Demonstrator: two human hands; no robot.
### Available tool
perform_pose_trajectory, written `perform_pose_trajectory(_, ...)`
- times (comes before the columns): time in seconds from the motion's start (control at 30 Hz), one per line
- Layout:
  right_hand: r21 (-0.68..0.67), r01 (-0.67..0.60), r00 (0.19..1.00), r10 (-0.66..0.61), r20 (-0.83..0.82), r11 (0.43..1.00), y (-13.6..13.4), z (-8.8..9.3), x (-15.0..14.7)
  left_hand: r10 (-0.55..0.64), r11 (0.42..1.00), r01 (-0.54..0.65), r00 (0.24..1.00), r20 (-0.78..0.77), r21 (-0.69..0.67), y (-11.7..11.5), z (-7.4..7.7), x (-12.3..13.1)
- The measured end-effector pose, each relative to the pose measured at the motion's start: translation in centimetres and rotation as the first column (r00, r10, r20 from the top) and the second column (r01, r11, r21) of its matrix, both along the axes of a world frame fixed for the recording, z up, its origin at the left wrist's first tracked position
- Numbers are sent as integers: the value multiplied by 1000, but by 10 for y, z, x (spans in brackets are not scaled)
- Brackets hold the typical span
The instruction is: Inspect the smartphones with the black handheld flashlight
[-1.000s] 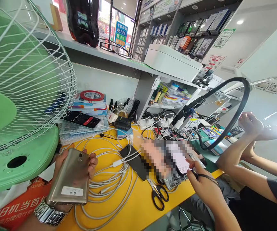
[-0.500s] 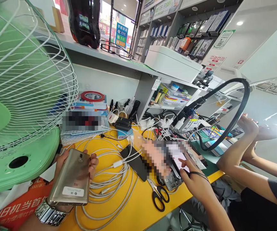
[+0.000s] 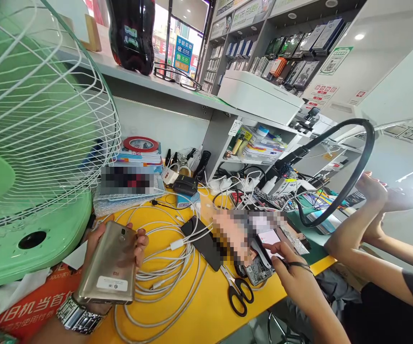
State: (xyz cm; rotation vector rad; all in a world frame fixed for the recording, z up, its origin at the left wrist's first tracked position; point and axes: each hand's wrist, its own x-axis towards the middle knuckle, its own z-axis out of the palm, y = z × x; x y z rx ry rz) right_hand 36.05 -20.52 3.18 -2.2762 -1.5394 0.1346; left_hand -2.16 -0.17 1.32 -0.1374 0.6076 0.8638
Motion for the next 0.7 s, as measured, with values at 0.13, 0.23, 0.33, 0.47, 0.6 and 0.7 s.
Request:
perform_pose_trajectory(0.13, 19, -113, 989, 114, -95, 993, 13, 20, -43, 1, 1000, -1, 999, -32, -5, 0, 0, 1)
perform_pose_trajectory(0.23, 5, -235, 960, 233, -157, 972, 29, 32, -81, -12, 1000, 11, 999, -50, -8, 0, 0, 2)
perform_pose_trajectory(0.33, 17, -341, 920, 338, -199, 940, 45, 40, -117, 2, 1000, -2, 998, -66, 3, 0, 2, 2)
perform_pose_trajectory(0.47, 127, -465, 838, 481, -257, 876, 65, 50, -151, 9, 1000, -9, 997, -80, 3, -1, 5, 3)
perform_pose_trajectory(0.6, 301, -550, 706, 626, -331, 779, 91, 63, -177, 9, 1000, -10, 997, -80, -13, -2, 4, 5)
perform_pose_trajectory(0.7, 447, -571, 562, 725, -399, 689, 118, 76, -199, 9, 1000, -7, 996, -90, 19, -2, 2, 4)
